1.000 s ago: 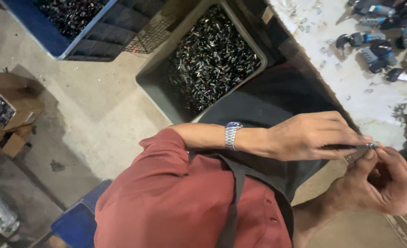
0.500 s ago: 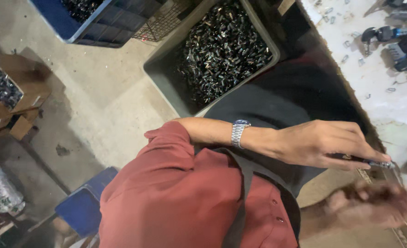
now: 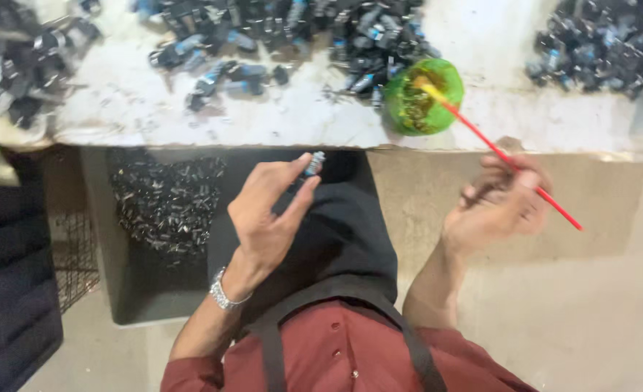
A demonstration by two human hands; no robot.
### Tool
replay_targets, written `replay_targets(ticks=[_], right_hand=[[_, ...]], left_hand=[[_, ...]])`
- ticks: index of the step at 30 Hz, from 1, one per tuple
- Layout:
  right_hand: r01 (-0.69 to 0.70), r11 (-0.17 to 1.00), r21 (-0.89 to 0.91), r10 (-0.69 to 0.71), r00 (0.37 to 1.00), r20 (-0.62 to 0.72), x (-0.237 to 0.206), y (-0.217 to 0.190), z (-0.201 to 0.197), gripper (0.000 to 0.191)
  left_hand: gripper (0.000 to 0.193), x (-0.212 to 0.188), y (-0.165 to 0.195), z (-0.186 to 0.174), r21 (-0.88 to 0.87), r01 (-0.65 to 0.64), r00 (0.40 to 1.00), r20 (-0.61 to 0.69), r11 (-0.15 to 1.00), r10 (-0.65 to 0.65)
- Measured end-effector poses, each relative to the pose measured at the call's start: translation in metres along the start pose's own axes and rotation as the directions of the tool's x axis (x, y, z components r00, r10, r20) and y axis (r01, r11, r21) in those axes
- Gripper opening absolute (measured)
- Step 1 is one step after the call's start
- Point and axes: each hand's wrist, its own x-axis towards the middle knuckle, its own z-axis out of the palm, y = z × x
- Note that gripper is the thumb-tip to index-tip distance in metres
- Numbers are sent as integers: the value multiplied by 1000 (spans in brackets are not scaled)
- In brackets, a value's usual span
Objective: The person picks small metal lock components one at a time from a pile on the workbench, holds each in one hand, and uses a long red-handled brush dipped in a green container of yellow liquid to apply the liquid to the part. They then manipulate and set the treated part aside and reach for the next component, repeating the cycle.
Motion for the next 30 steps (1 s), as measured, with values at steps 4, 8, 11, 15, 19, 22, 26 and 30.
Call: replay_targets(ticks=[4, 8, 11, 15, 19, 22, 26, 30], right_hand=[[87, 994, -69, -71, 976, 205, -5, -9, 18, 30], [-76, 994, 76, 71, 996, 60, -7, -9, 19, 27], [-235, 948, 214, 228, 972, 58, -5, -8, 1, 26], [-438, 803, 403, 409, 898, 161, -21, 3, -19, 26], [-570, 694, 440, 503, 821, 271, -40, 10, -26, 24], [-576, 707, 411, 501, 818, 284, -48, 12, -22, 25], [-499, 803, 326, 437, 865, 247, -51, 10, -18, 24], [-370, 871, 324, 329, 928, 175, -50, 5, -22, 26]], left_hand=[[36, 1, 4, 5, -17, -72, 997, 31, 997, 72], [37, 4, 5, 4, -21, -85, 996, 26, 996, 85], [36, 7, 3, 7, -24, -90, 996, -1, 996, 90], [34, 8, -2, 15, -20, -69, 998, -6, 997, 69], [33, 4, -4, 17, -26, -76, 997, -3, 997, 76], [33, 3, -3, 14, -17, -56, 998, 12, 998, 56], [34, 5, -1, 11, -7, -88, 996, -22, 996, 88], [34, 5, -2, 8, -9, -89, 996, -11, 996, 89]])
